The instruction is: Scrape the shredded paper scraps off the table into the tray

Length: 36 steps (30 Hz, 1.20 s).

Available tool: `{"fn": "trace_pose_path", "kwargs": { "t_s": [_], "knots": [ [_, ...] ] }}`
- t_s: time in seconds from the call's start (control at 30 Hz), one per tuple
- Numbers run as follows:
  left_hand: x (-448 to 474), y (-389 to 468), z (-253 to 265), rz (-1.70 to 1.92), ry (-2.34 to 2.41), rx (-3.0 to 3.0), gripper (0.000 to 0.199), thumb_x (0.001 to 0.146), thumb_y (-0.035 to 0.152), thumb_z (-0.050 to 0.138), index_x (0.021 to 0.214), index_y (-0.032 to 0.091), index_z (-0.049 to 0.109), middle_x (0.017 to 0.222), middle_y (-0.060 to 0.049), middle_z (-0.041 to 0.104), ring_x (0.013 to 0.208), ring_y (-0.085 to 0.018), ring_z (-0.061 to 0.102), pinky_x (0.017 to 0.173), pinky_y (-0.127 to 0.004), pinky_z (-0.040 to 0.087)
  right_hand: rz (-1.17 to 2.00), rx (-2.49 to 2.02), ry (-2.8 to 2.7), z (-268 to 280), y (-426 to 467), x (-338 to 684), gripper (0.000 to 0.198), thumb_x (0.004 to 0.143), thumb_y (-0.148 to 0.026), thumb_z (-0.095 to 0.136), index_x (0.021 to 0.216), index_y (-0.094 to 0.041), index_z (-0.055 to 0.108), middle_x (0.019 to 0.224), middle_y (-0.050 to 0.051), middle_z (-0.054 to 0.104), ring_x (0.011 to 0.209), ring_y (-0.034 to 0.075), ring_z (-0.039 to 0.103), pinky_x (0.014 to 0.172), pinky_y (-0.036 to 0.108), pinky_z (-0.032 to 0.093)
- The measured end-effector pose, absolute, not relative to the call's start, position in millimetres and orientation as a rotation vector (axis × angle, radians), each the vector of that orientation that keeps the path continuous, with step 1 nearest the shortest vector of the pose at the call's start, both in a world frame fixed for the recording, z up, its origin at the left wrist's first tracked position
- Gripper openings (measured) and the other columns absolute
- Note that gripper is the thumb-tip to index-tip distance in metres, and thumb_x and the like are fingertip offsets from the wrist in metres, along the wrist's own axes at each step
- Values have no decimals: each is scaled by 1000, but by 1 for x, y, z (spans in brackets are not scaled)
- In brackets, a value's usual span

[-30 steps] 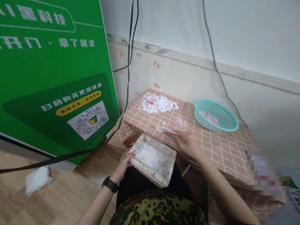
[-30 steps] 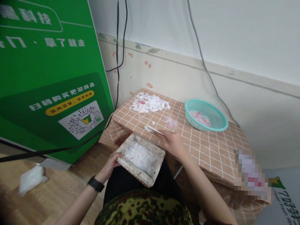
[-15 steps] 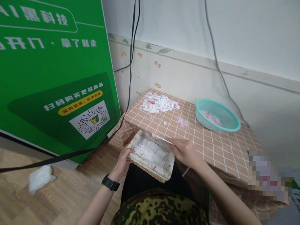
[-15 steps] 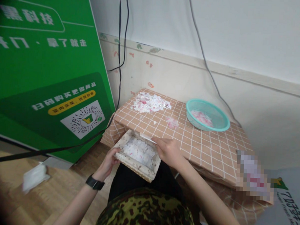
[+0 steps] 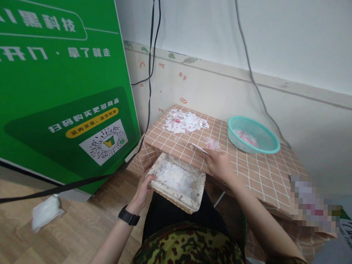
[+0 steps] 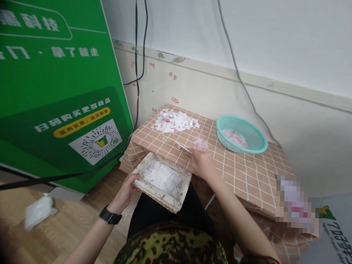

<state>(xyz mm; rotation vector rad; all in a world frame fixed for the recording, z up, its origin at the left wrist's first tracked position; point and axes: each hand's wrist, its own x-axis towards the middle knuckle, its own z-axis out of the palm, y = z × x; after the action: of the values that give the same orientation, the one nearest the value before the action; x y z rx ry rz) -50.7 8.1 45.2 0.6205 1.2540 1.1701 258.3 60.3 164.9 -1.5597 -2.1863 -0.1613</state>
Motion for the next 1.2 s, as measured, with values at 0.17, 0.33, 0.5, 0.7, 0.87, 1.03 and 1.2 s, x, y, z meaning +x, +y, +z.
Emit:
{"fn": "trace_pose_path", "kwargs": {
  "t_s": [0.17, 0.33, 0.5, 0.7, 0.87, 1.03, 1.2],
  "knots": [
    [-51, 8, 43, 1167, 1247, 628, 50, 71, 41, 69, 115, 16, 71, 94, -6, 75, 81, -24, 67, 61, -27, 50, 4, -1305, -2279, 164, 25, 253, 34, 99, -21, 46, 118, -19, 74, 97, 10, 81, 79, 21, 76, 71, 29, 56],
    [-50, 8, 42, 1155, 1249, 625, 49, 71, 42, 70, 112, 16, 72, 90, -4, 74, 81, -24, 67, 64, -29, 51, 156, -1207, -2256, 168, 8, 245, 32, 102, -24, 48, 121, -22, 73, 97, 7, 81, 82, 19, 77, 72, 29, 59],
    [-38, 0, 34, 1141, 1214, 634, 49, 72, 42, 69, 114, 18, 71, 91, -4, 74, 82, -24, 68, 65, -30, 53, 18, -1205, -2227, 165, 24, 221, 36, 102, -21, 47, 130, -23, 69, 117, 10, 77, 97, 21, 76, 84, 32, 60],
    [-11, -14, 17, 1075, 1190, 704, 52, 75, 40, 63, 123, 20, 66, 94, -4, 73, 85, -26, 67, 67, -32, 54, -94, -1315, -2589, 165, 58, 152, 45, 101, -18, 44, 144, -17, 56, 133, 16, 69, 109, 24, 70, 88, 34, 56],
    [-12, -15, 5, 1091, 1211, 737, 48, 74, 41, 64, 117, 20, 69, 89, -3, 72, 81, -25, 67, 64, -31, 54, -173, -1524, -2634, 178, 77, 127, 42, 101, -17, 37, 139, -12, 54, 122, 20, 71, 99, 27, 72, 79, 35, 54],
    [-17, -14, 4, 1099, 1225, 734, 45, 74, 40, 65, 114, 20, 69, 87, -3, 70, 77, -24, 65, 61, -29, 53, -201, -1805, -2512, 183, 87, 150, 42, 100, -19, 40, 139, -15, 54, 122, 20, 72, 94, 28, 73, 76, 34, 52],
    [-17, -14, 5, 1109, 1226, 723, 46, 72, 40, 67, 113, 20, 70, 85, -4, 69, 76, -24, 64, 60, -30, 54, -239, -1922, -2356, 179, 90, 184, 43, 99, -19, 40, 139, -18, 58, 116, 16, 75, 91, 28, 73, 75, 33, 49]
  ]
}}
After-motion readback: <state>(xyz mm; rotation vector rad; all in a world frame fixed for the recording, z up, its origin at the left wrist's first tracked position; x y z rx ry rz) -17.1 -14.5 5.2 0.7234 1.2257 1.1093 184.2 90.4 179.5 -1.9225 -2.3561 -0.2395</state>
